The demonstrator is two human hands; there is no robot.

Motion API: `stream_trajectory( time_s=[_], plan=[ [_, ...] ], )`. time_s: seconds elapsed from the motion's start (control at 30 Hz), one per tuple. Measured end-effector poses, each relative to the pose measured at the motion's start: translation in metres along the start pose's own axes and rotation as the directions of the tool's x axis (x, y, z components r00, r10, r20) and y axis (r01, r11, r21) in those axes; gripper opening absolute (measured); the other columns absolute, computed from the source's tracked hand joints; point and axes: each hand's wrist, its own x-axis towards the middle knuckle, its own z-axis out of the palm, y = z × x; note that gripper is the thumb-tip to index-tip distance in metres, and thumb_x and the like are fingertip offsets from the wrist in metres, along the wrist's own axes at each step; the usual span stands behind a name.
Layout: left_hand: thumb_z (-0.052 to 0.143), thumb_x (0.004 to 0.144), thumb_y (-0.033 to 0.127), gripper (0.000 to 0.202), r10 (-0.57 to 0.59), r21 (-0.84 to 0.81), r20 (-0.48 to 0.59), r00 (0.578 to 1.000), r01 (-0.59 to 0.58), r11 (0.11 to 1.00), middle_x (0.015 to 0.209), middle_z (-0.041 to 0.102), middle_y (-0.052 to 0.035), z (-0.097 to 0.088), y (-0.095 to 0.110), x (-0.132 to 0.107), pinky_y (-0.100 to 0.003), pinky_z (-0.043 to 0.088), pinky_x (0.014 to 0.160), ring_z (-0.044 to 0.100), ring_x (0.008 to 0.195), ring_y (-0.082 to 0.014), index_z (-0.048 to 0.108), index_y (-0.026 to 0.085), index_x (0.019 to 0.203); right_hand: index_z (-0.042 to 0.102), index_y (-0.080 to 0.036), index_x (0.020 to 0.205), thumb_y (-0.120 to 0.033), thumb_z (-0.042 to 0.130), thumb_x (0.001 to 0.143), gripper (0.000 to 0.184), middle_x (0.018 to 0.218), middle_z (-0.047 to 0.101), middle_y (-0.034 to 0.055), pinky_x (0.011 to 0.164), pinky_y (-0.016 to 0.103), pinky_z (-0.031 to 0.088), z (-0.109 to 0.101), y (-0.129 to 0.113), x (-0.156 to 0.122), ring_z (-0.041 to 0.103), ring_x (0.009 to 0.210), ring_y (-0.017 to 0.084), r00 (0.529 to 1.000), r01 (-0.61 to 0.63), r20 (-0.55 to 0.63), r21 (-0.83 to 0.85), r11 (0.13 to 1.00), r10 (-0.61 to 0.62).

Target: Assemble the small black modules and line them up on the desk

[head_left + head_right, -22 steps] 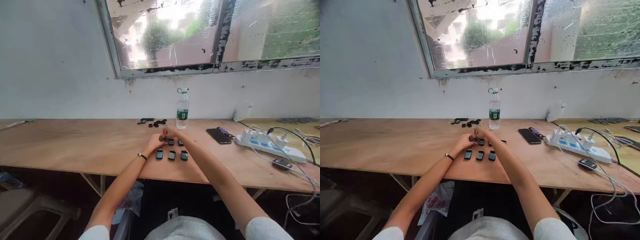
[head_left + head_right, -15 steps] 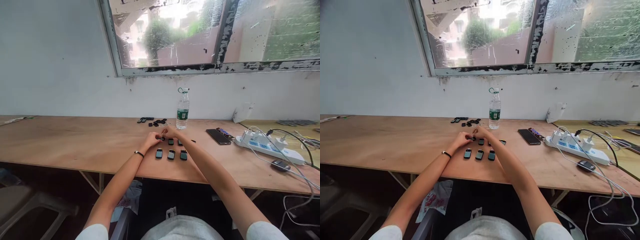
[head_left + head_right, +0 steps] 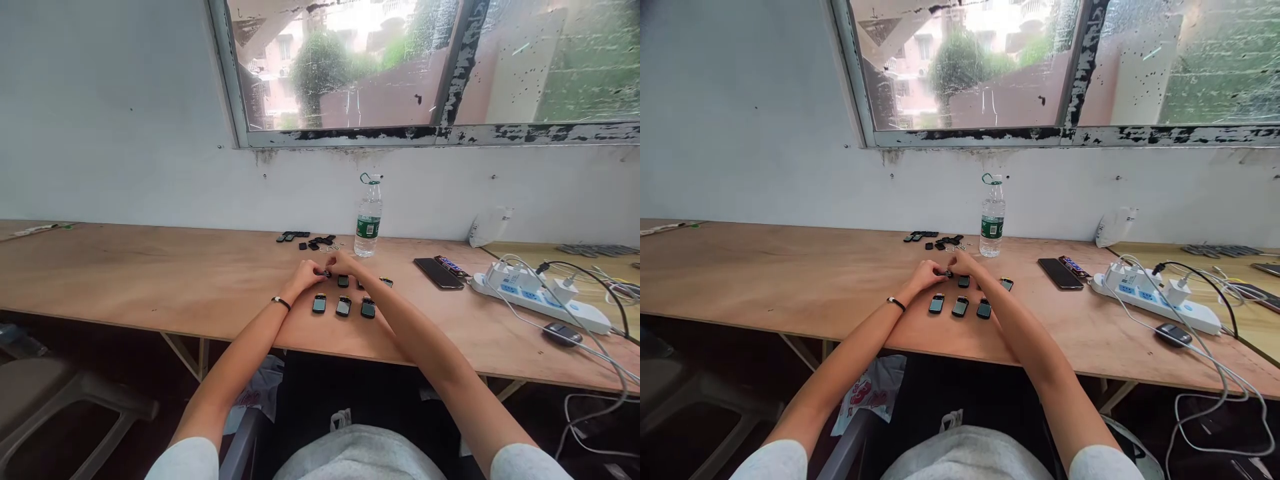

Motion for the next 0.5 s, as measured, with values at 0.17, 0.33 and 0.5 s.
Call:
stream_trajectory(
  time_s=[0.17, 0.33, 0.5],
  plan=[
    [0.078, 0.07, 0.043, 0.032, -0.012, 0.029, 0.003, 1.0, 0.012, 1.0, 0.051, 0.048, 0.0019, 0.0, 0.001, 0.0, -0.028, 0.024, 0.055, 0.038, 0.058, -0.0117, 0.07, 0.014, 0.06, 0.077, -0.012, 0.106, -0.026, 0.074, 0.078, 0.031, 0.088, 0.073, 0.0112, 0.08, 0.032, 0.052, 0.0, -0.01, 0.018, 0.062, 0.092, 0.025, 0.994, -0.065, 0.083, -0.073, 0.995, 0.071],
    [0.075, 0.073, 0.043, 0.033, -0.008, 0.048, 0.022, 1.0, 0.007, 0.999, 0.05, 0.046, 0.0024, 0.0, 0.003, 0.0, -0.028, 0.022, 0.054, 0.035, 0.056, -0.0104, 0.073, 0.013, 0.062, 0.077, -0.014, 0.092, -0.027, 0.072, 0.08, 0.018, 0.078, 0.071, 0.008, 0.07, 0.028, 0.049, -0.005, -0.031, 0.069, 0.062, 0.08, 0.022, 0.988, -0.072, 0.129, -0.113, 0.991, 0.087],
    [0.084, 0.066, 0.048, 0.034, -0.002, 0.022, -0.005, 1.0, 0.002, 1.0, 0.057, 0.061, -0.0009, 0.001, 0.003, 0.0, -0.026, 0.032, 0.056, 0.049, 0.061, -0.0141, 0.078, 0.016, 0.071, 0.076, -0.017, 0.092, -0.028, 0.064, 0.088, 0.017, 0.075, 0.071, 0.0048, 0.066, 0.025, 0.048, -0.014, -0.036, 0.097, 0.064, 0.073, 0.02, 0.96, 0.038, 0.279, -0.188, 0.981, 0.017]
  ],
)
